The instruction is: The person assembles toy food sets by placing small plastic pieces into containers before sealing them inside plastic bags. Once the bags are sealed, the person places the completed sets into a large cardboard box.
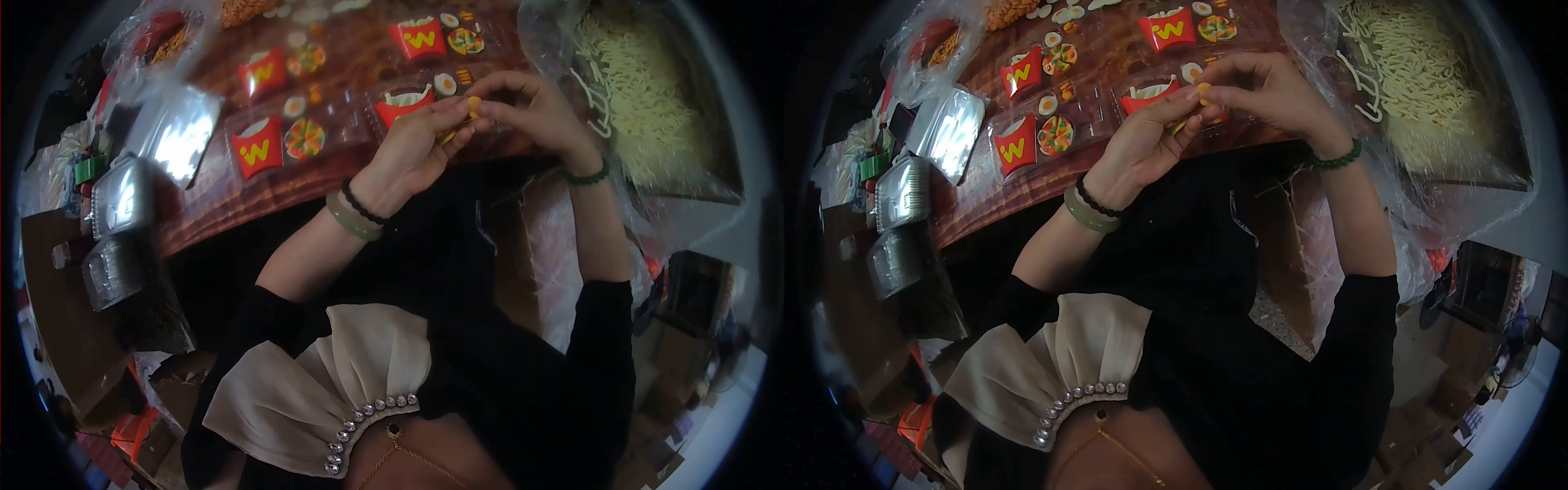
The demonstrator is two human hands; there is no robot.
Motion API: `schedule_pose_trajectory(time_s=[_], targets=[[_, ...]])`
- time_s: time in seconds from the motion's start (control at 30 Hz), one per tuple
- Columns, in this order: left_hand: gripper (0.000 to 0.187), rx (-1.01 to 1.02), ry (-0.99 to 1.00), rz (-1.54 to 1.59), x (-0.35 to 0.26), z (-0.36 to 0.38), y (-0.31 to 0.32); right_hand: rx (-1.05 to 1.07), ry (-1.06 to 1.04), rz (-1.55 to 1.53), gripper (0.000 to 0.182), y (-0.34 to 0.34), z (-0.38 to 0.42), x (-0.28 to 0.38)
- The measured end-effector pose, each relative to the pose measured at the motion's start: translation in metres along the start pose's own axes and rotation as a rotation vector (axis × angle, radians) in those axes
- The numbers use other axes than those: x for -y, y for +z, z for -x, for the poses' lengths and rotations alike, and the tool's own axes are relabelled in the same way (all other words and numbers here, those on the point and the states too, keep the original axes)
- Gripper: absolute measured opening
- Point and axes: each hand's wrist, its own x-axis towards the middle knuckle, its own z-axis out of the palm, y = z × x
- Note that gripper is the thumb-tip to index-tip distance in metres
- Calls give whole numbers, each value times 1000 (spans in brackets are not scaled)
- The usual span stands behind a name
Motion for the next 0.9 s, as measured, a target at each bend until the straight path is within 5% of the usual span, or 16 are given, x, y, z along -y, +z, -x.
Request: schedule_pose_trajectory(time_s=[0.27,0.43,0.9], targets=[[27,30,-47,80,15,18,7,-88,-73,-76,23,-9,17,-20],[36,-91,-140,68,17,41,-16,-436,46,354,21,-24,-8,-54],[42,-19,-23,104,20,26,-24,-462,-9,946,14,-1,-29,-62]])
